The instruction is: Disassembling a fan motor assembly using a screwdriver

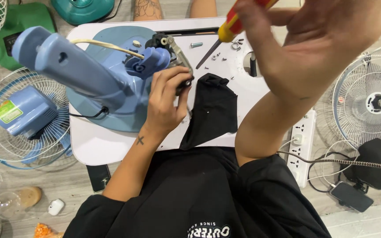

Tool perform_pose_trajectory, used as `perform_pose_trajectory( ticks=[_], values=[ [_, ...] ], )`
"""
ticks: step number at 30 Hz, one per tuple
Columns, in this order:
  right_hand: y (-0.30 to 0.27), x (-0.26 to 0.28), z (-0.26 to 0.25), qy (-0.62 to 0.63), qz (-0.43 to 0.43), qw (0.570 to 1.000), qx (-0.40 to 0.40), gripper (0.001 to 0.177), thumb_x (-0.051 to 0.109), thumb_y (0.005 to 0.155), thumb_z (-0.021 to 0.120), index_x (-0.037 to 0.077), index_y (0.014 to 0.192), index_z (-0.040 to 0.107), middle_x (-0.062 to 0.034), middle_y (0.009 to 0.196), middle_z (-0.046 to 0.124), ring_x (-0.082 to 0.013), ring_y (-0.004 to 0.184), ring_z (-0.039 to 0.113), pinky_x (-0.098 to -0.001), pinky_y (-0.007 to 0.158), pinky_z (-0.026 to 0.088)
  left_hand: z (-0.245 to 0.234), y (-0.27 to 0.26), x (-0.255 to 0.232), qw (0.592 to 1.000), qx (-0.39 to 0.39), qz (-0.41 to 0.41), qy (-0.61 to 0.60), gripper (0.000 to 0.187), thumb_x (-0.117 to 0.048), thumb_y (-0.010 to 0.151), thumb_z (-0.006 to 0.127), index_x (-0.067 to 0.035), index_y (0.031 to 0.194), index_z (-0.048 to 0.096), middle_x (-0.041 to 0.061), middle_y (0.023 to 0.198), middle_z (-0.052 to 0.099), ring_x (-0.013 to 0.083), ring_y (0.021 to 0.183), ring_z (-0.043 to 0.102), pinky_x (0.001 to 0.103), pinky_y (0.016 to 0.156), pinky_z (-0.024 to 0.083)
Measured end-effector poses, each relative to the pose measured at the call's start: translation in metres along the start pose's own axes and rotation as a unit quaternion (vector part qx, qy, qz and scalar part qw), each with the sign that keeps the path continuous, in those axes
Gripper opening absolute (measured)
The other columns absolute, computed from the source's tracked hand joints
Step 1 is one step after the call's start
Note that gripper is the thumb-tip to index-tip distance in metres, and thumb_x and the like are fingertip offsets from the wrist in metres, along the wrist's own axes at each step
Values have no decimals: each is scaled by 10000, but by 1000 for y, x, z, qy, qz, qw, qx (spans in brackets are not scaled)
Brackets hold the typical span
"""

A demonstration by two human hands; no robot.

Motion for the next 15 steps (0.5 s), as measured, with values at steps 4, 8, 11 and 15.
perform_pose_trajectory(
  ticks=[4,8,11,15],
  values=[
    [0,5,6,-47,38,998,-1,716,-353,1056,876,52,1429,418,-261,1272,595,-462,1094,769,-499,923,772,3,-23,14,1000,14,26,8,367,122,860,703,-5,1172,558,134,1241,683,313,1110,643,418,1017,536],
    [-6,8,14,-24,-14,999,42,893,-375,1003,938,89,1531,387,-237,1437,553,-439,1336,670,-518,952,791,3,-26,16,999,16,32,-10,379,81,864,734,-21,1180,550,131,1234,685,307,1094,653,416,1003,542],
    [-7,10,17,-16,-11,999,35,909,-379,980,954,71,1534,392,-236,1443,556,-424,1366,657,-495,941,790,4,-25,18,1000,8,25,-16,391,47,855,782,-1,1171,556,142,1199,689,315,1090,660,420,1000,541],
    [-6,11,16,-40,-4,999,26,858,-334,964,981,13,1488,397,-289,1384,594,-432,1283,706,-459,904,775,1,-23,16,1000,-6,24,19,405,108,799,824,20,1147,634,135,1129,665,294,992,656,394,919,546]
  ],
)
Point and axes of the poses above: each hand's wrist, its own y-axis towards the middle knuckle, its own z-axis out of the palm, x = y × z, the point moved 10 cm from there along y, towards the middle knuckle
